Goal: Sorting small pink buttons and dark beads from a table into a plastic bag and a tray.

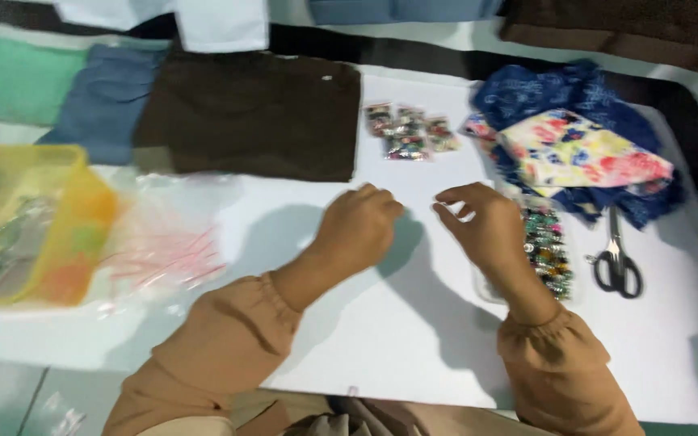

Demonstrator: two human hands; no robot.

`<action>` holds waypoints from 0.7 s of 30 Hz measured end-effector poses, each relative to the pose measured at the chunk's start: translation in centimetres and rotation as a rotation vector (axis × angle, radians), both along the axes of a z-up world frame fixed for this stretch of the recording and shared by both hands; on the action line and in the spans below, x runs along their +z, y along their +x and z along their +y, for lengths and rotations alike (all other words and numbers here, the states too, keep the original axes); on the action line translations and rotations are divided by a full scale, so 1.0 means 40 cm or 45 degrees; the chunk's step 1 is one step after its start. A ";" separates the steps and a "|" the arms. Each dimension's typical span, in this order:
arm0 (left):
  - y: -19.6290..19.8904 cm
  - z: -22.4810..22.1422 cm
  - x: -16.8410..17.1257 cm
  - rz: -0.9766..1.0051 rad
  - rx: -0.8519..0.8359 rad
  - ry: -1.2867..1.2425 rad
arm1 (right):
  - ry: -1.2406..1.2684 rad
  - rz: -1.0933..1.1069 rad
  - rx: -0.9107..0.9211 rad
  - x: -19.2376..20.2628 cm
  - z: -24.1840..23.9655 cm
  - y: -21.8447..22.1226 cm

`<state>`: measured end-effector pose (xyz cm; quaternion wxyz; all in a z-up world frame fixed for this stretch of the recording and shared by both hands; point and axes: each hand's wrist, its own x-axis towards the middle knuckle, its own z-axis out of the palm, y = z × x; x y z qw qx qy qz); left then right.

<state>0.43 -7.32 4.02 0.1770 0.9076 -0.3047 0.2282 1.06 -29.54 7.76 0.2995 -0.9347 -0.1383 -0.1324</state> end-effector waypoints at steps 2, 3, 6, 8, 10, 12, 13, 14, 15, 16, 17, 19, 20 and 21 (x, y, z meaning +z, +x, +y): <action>0.019 -0.115 -0.002 0.032 -0.099 -0.011 | -0.022 -0.054 -0.094 -0.024 -0.140 0.031; 0.025 -0.172 -0.005 0.074 -0.182 -0.022 | -0.045 -0.097 -0.171 -0.034 -0.210 0.040; 0.075 -0.320 -0.002 0.267 -0.286 -0.179 | 0.082 -0.091 -0.286 -0.056 -0.337 0.042; 0.120 -0.399 -0.019 0.325 -0.287 -0.211 | 0.090 -0.102 -0.298 -0.082 -0.383 0.047; 0.163 -0.466 -0.052 0.386 -0.278 -0.234 | 0.107 -0.109 -0.302 -0.115 -0.411 0.053; 0.200 -0.537 -0.103 0.381 -0.137 -0.193 | -0.066 -0.226 -0.286 -0.152 -0.433 0.049; 0.200 -0.551 -0.104 0.383 -0.148 -0.199 | -0.074 -0.225 -0.296 -0.146 -0.430 0.047; 0.200 -0.564 -0.107 0.333 -0.118 -0.190 | -0.130 -0.249 -0.256 -0.140 -0.426 0.044; 0.196 -0.572 -0.110 0.287 -0.084 -0.180 | -0.182 -0.268 -0.213 -0.137 -0.417 0.040; 0.186 -0.572 -0.101 0.294 -0.091 -0.184 | -0.187 -0.262 -0.218 -0.136 -0.419 0.038; 0.180 -0.566 -0.090 0.299 -0.097 -0.138 | -0.227 -0.238 -0.207 -0.136 -0.416 0.041; 0.170 -0.556 -0.084 0.304 -0.105 -0.088 | -0.262 -0.213 -0.199 -0.128 -0.409 0.043; 0.166 -0.552 -0.089 0.259 -0.107 -0.087 | -0.307 -0.197 -0.198 -0.121 -0.407 0.042; 0.156 -0.545 -0.097 0.221 -0.107 -0.084 | -0.349 -0.174 -0.196 -0.118 -0.402 0.035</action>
